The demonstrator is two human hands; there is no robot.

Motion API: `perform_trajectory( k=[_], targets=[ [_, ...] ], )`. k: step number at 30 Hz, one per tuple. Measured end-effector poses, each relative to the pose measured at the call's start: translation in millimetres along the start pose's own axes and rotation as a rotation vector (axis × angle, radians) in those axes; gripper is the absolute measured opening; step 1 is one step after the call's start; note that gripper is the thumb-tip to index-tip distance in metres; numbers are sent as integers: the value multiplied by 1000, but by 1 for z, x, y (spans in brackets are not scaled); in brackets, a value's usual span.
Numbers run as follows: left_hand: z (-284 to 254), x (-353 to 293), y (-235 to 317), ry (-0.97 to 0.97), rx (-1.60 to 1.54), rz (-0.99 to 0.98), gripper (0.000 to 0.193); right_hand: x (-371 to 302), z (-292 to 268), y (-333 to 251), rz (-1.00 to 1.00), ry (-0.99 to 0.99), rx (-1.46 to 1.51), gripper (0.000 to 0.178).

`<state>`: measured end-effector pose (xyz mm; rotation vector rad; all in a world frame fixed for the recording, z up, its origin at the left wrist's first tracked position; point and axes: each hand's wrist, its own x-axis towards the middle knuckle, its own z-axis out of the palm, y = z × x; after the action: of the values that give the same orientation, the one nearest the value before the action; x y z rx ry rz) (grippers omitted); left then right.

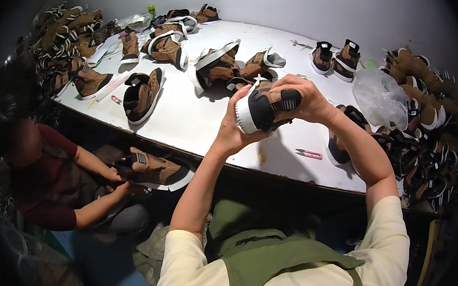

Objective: The person assembles brown and black shoes at a white worktable. They attach white midsole pieces to the shoe uppers, press and adjust the seams, and inspect the fit. Another worker nearby performs similar assembly steps on separate shoes.

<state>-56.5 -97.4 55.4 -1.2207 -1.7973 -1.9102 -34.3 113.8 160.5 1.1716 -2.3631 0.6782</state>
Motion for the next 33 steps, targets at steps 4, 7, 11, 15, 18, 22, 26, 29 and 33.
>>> perform_trajectory(
  k=[4, 7, 11, 15, 18, 22, 26, 29, 33],
  targets=[
    [4, -2, 2, 76, 61, 40, 94, -4, 1, -1, 45, -17, 12, 46],
    [5, -6, 2, 101, 63, 6, 88, -4, 3, -3, 86, -50, 30, 49],
    [4, -6, 1, 124, 103, 53, 83, -4, 3, -8, 117, -43, 37, 51],
    [5, -6, -8, 124, 143, 128, 92, 1, -4, -14, 200, -106, 102, 54],
    [9, -5, -6, 130, 149, 181, 92, 1, -8, -14, 200, -116, 142, 55],
    [10, -3, 8, 123, 90, 187, 93, -1, -9, -14, 137, -71, 101, 53],
    [13, -5, 11, 147, 101, 331, 89, -3, -15, -24, 125, -117, 114, 53],
    [16, -8, 23, 206, 129, 419, 76, -7, -21, -37, 95, -125, 122, 51],
    [20, -5, 34, 200, 20, 470, 64, -12, -29, -45, 22, -62, 166, 42]
  ],
)
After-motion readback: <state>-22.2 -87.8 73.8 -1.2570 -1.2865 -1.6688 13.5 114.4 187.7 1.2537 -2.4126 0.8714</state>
